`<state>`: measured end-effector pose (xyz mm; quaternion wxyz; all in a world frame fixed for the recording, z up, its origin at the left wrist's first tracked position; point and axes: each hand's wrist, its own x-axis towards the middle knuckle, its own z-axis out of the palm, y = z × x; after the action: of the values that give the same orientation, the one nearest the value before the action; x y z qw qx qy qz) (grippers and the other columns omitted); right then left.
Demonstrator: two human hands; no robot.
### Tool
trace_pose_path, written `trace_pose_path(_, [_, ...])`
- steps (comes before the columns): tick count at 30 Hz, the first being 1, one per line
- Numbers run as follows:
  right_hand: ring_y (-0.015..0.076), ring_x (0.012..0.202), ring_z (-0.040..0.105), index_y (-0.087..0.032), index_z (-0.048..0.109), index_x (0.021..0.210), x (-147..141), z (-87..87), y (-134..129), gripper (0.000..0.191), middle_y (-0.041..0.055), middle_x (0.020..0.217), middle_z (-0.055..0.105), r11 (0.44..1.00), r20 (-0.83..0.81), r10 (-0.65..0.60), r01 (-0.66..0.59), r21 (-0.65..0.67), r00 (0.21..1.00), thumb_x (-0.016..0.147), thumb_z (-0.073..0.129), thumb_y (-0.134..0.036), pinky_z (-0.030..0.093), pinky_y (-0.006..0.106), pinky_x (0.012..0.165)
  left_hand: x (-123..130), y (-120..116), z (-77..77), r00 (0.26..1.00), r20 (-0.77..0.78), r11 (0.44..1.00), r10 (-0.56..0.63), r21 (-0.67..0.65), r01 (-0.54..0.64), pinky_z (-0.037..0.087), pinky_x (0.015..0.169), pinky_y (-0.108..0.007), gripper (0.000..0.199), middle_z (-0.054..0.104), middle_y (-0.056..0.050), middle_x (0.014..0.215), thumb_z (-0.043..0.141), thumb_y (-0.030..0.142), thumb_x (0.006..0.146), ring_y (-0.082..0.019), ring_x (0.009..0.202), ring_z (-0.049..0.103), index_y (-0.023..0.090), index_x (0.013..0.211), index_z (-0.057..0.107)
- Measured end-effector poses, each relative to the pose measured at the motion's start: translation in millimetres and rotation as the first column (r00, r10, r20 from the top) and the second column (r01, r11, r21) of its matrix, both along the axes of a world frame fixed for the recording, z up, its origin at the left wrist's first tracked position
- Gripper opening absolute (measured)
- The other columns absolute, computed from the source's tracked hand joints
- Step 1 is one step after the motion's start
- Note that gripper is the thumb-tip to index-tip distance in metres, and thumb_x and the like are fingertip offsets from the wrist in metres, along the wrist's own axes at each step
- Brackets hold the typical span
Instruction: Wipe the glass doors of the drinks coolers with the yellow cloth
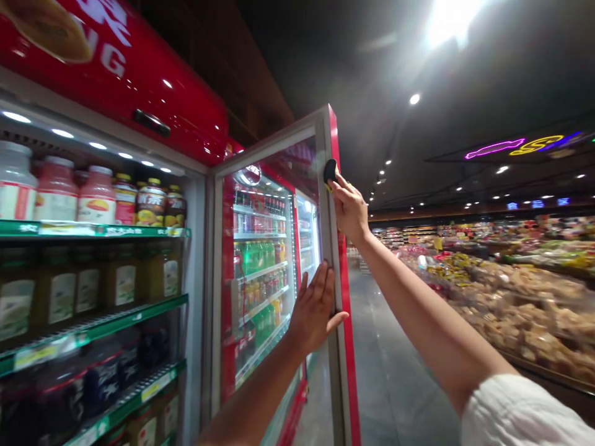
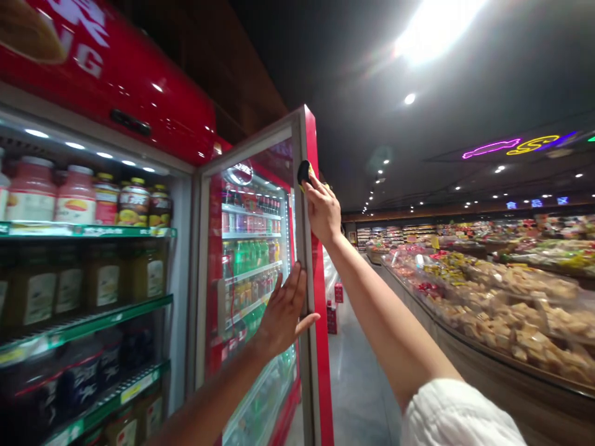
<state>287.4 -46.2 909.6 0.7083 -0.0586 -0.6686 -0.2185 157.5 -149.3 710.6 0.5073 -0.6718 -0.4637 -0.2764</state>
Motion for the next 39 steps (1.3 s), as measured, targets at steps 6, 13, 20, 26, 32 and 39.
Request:
trace_pose_path(6, [0.0247, 0.141, 0.05, -0.028, 0.065, 0.136, 9.2, -52.9, -7.2, 0.045, 0.0024, 0.154, 0.053, 0.999, 0.157, -0.046, 0.043, 0.022, 0.987, 0.098, 0.045, -0.017, 0.043, 0.048, 0.119, 6.0, -6.3, 1.5, 0.999, 0.01, 0.998, 0.049, -0.03, -0.048, 0.03, 0.123, -0.052, 0.104, 0.017, -0.026, 0.167, 0.047, 0.059, 0.097, -0.031, 0.156, 0.02, 0.007, 0.159, -0.018])
trace_pose_path(13, [0.0262, 0.139, 0.051, -0.029, 0.067, 0.131, 1.2, 18.5, -1.3, 0.042, 0.0004, 0.153, 0.055, 0.994, 0.131, -0.1, 0.105, -0.03, 0.986, 0.098, 0.045, -0.018, 0.044, 0.051, 0.117, 14.3, -5.6, -1.0, 0.985, 0.056, 0.986, 0.165, -0.044, -0.163, 0.031, 0.123, -0.051, 0.109, 0.02, -0.026, 0.167, 0.055, 0.053, 0.096, -0.029, 0.156, 0.023, 0.01, 0.158, -0.022])
trace_pose_path(20, [0.0221, 0.139, 0.051, -0.027, 0.062, 0.136, -7.5, 92.4, 18.7, 0.041, 0.0007, 0.151, 0.057, 0.998, 0.113, -0.046, 0.051, -0.04, 0.993, 0.104, 0.038, -0.029, 0.037, 0.048, 0.121, 19.5, -2.0, -2.0, 0.964, 0.064, 0.966, 0.259, -0.043, -0.256, 0.032, 0.123, -0.05, 0.119, 0.02, -0.026, 0.166, 0.064, 0.054, 0.09, -0.031, 0.154, 0.027, 0.011, 0.157, -0.024])
trace_pose_path(26, [0.0202, 0.144, 0.046, -0.025, 0.044, 0.153, -1.2, 26.4, 20.8, 0.051, 0.0012, 0.149, 0.059, 0.995, 0.109, 0.094, -0.089, -0.056, 0.99, 0.104, 0.03, -0.029, 0.037, 0.044, 0.122, 23.5, -7.5, 0.3, 0.973, 0.093, 0.975, 0.21, -0.093, -0.201, 0.032, 0.123, -0.053, 0.111, 0.017, -0.026, 0.167, 0.06, 0.047, 0.095, -0.031, 0.155, 0.022, 0.013, 0.158, -0.025])
trace_pose_path(32, [0.0191, 0.148, 0.041, -0.029, 0.057, 0.144, 6.0, -49.1, 17.7, 0.048, -0.0051, 0.155, 0.052, 0.982, 0.172, 0.179, -0.165, -0.093, 0.969, 0.101, 0.035, -0.021, 0.035, 0.045, 0.124, 22.8, -9.3, 2.0, 0.981, 0.092, 0.974, 0.172, -0.163, -0.155, 0.028, 0.124, -0.056, 0.1, 0.009, -0.028, 0.167, 0.05, 0.044, 0.1, -0.032, 0.156, 0.012, 0.014, 0.157, -0.026])
trace_pose_path(39, [0.0192, 0.15, 0.039, -0.03, 0.061, 0.14, 13.3, -137.7, 10.6, 0.045, -0.0035, 0.153, 0.054, 0.95, 0.186, 0.28, -0.245, -0.192, 0.942, 0.103, 0.037, -0.023, 0.037, 0.045, 0.125, 20.4, 2.3, 1.9, 0.974, 0.123, 0.965, 0.191, -0.204, -0.163, 0.026, 0.123, -0.061, 0.101, 0.007, -0.028, 0.168, 0.049, 0.044, 0.1, -0.034, 0.157, 0.012, 0.015, 0.156, -0.03])
